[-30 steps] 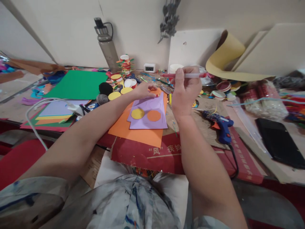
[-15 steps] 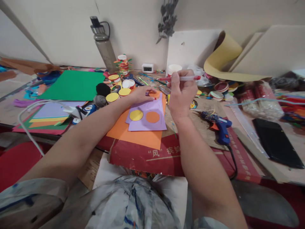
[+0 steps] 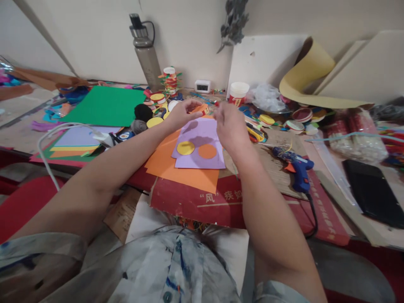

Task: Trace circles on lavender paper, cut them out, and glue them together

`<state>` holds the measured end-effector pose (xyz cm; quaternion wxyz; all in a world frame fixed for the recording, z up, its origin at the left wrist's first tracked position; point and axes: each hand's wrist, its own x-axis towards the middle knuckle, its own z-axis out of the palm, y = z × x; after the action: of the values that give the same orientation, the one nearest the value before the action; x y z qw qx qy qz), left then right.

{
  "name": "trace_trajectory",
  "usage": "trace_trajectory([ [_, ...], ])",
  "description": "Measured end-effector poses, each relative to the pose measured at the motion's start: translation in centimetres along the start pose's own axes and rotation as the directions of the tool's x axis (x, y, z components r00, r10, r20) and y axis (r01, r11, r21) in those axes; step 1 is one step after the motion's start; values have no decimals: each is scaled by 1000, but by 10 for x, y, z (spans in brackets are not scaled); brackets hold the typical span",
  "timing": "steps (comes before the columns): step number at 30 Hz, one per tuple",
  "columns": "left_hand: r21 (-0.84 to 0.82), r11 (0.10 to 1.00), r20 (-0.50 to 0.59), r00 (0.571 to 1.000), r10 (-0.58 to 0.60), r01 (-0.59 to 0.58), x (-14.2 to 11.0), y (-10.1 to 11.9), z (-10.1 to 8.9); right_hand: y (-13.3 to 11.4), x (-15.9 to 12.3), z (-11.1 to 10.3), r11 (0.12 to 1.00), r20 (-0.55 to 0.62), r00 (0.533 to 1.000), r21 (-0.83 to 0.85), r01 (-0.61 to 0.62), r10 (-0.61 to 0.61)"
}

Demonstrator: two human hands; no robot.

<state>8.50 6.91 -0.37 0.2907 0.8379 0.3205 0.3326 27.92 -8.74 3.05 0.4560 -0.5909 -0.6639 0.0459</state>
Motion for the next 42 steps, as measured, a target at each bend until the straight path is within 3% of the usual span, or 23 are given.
trace_trajectory([
  [3, -67, 996, -53, 997, -54, 51, -16, -1, -3, -17, -10, 8, 994, 283, 954, -21, 111, -101],
  [6, -44, 996, -108, 991, -85, 81, -28, -1, -3, -34, -20, 12, 979, 531, 839, -82, 186, -116],
  [9, 32, 997, -115, 991, -65, 69, -34, 5, -3, -46, -26, 13, 964, 690, 722, -162, 213, -44],
  [11, 65, 997, -95, 995, -32, 38, -36, 10, -4, -50, -28, 14, 952, 734, 679, -213, 219, 8],
  [22, 73, 997, -53, 999, 3, 1, -41, 10, 6, -47, -32, 17, 927, 727, 686, -263, 267, 9],
  [27, 71, 997, -14, 1000, 2, -1, -42, 11, 7, -48, -32, 16, 918, 753, 658, -264, 294, 6],
  [30, 75, 997, -7, 1000, -1, 2, -41, 10, 7, -44, -32, 17, 934, 714, 700, -244, 260, -9],
  [35, 47, 999, -20, 1000, 5, -4, -42, 11, 9, -20, -26, 12, 959, 445, 895, -236, 157, -37],
  [37, 46, 999, -26, 1000, 1, 0, -43, 11, 10, -5, -21, 8, 958, 320, 947, -260, 123, -35],
  [39, 62, 998, -23, 1000, 1, 0, -42, 10, 11, 10, -17, 4, 953, 244, 969, -286, 100, -28],
  [42, 97, 995, -5, 1000, 10, -9, -38, 3, 13, 25, -13, 5, 924, 223, 973, -380, 32, 58],
])
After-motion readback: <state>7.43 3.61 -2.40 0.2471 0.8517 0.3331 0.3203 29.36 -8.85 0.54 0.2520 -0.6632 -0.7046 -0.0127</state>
